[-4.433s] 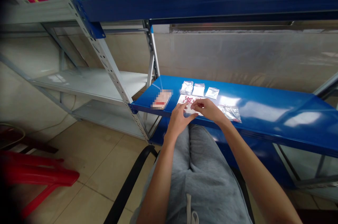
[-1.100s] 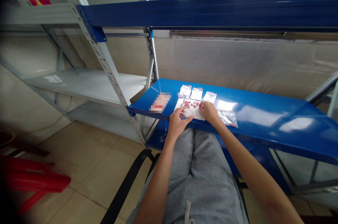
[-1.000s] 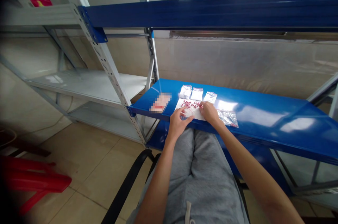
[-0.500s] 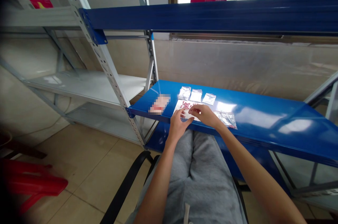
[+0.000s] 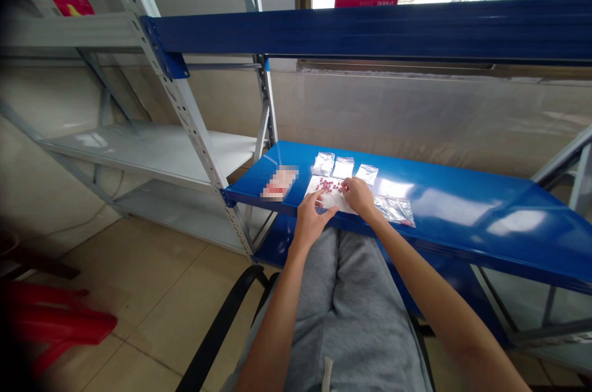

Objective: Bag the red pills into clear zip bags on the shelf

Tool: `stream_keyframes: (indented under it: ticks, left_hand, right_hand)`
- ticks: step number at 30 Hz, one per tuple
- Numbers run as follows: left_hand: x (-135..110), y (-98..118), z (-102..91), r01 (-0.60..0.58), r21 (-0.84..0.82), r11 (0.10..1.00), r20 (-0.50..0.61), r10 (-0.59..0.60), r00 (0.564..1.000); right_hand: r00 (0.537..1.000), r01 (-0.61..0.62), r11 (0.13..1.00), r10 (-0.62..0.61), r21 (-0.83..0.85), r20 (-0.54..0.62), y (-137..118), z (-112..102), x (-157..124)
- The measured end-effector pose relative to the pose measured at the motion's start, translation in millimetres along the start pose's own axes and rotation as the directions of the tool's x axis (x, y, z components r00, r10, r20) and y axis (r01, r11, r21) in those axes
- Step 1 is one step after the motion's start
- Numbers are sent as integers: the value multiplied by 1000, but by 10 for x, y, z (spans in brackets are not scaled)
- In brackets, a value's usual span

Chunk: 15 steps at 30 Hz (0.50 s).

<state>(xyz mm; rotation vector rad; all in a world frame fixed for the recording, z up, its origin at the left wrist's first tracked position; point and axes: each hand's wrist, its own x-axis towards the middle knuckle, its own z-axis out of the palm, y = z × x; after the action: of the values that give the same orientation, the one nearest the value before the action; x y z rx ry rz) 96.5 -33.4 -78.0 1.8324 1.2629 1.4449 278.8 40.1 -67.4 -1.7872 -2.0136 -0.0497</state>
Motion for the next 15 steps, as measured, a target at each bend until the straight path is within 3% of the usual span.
stream_keyframes:
  ticks: [10,15]
  left_hand:
    - [-6,-19,-7,4,0,1000,-1,-4,1000]
    - [-10,26,-22,17,10,1000,19,-17,1000]
  right_hand:
    - [999,31,999,-31,13,17,-20,-16,11]
    - [999,19,959,-27,284,25,-71,-239,-94]
